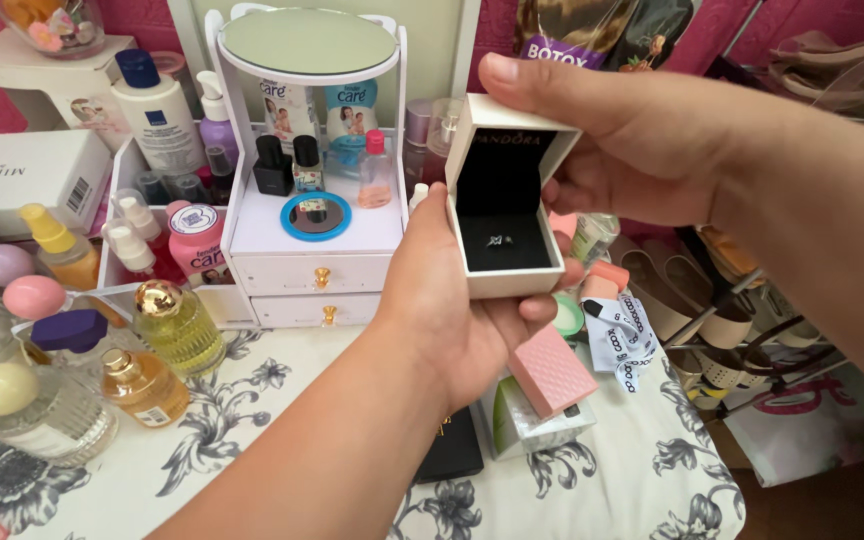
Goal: The person handles rings, earrings, a necklace, a watch, and sunglasses at a vanity table. They open jewelry and accessory boxes, hold up and turn over small jewelry pieces, and place earrings and a necklace into an open drawer of a small white organizer.
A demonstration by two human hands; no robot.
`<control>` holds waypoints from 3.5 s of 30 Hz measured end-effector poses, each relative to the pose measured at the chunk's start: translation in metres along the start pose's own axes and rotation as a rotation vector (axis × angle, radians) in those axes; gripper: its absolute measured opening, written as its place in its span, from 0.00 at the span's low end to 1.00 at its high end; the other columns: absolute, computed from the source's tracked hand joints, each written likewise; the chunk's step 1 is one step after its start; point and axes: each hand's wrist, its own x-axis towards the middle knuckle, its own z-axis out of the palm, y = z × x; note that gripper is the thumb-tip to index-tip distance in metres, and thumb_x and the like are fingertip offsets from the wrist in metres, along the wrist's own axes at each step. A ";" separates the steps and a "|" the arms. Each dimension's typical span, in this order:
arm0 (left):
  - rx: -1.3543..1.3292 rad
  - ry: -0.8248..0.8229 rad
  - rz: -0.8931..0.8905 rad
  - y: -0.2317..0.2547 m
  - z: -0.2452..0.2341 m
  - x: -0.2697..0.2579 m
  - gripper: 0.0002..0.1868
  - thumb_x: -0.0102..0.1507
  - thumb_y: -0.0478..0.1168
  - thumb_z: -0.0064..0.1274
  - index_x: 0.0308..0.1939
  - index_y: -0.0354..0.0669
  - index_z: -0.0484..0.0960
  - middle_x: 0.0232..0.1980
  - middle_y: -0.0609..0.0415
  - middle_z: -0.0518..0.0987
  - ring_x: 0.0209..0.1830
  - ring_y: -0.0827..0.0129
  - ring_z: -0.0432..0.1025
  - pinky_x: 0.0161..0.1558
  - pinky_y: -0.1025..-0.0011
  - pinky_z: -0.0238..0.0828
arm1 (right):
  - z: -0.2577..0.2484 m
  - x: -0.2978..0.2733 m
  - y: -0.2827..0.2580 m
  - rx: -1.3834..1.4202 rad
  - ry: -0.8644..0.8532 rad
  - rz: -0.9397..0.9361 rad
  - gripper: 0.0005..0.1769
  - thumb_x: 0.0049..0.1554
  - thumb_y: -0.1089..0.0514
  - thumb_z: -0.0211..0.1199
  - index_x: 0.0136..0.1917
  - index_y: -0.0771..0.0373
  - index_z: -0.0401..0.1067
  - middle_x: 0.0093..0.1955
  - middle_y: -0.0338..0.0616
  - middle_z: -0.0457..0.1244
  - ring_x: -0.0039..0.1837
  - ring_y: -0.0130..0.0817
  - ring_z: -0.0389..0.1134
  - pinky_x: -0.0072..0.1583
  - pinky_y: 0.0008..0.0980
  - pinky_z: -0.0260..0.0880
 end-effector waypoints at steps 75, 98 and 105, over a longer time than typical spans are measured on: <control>0.161 -0.150 -0.136 0.027 -0.031 -0.053 0.33 0.71 0.65 0.31 0.51 0.42 0.80 0.42 0.52 0.81 0.39 0.63 0.78 0.41 0.63 0.78 | 0.071 -0.035 0.012 0.012 0.197 -0.130 0.32 0.54 0.30 0.66 0.42 0.64 0.79 0.36 0.39 0.66 0.38 0.26 0.60 0.40 0.27 0.59; 0.099 -0.013 -0.130 0.019 -0.029 -0.048 0.26 0.70 0.60 0.35 0.48 0.44 0.78 0.34 0.53 0.78 0.27 0.71 0.72 0.21 0.76 0.67 | 0.064 -0.034 0.025 -0.162 0.197 -0.111 0.33 0.55 0.29 0.60 0.45 0.62 0.83 0.39 0.36 0.68 0.41 0.24 0.60 0.44 0.27 0.60; 0.075 0.114 -0.168 0.018 -0.033 -0.049 0.19 0.69 0.57 0.38 0.46 0.50 0.77 0.33 0.53 0.78 0.25 0.72 0.72 0.17 0.77 0.63 | 0.075 -0.042 0.040 -0.156 0.140 -0.253 0.28 0.59 0.36 0.62 0.53 0.63 0.81 0.47 0.35 0.72 0.52 0.24 0.71 0.56 0.28 0.71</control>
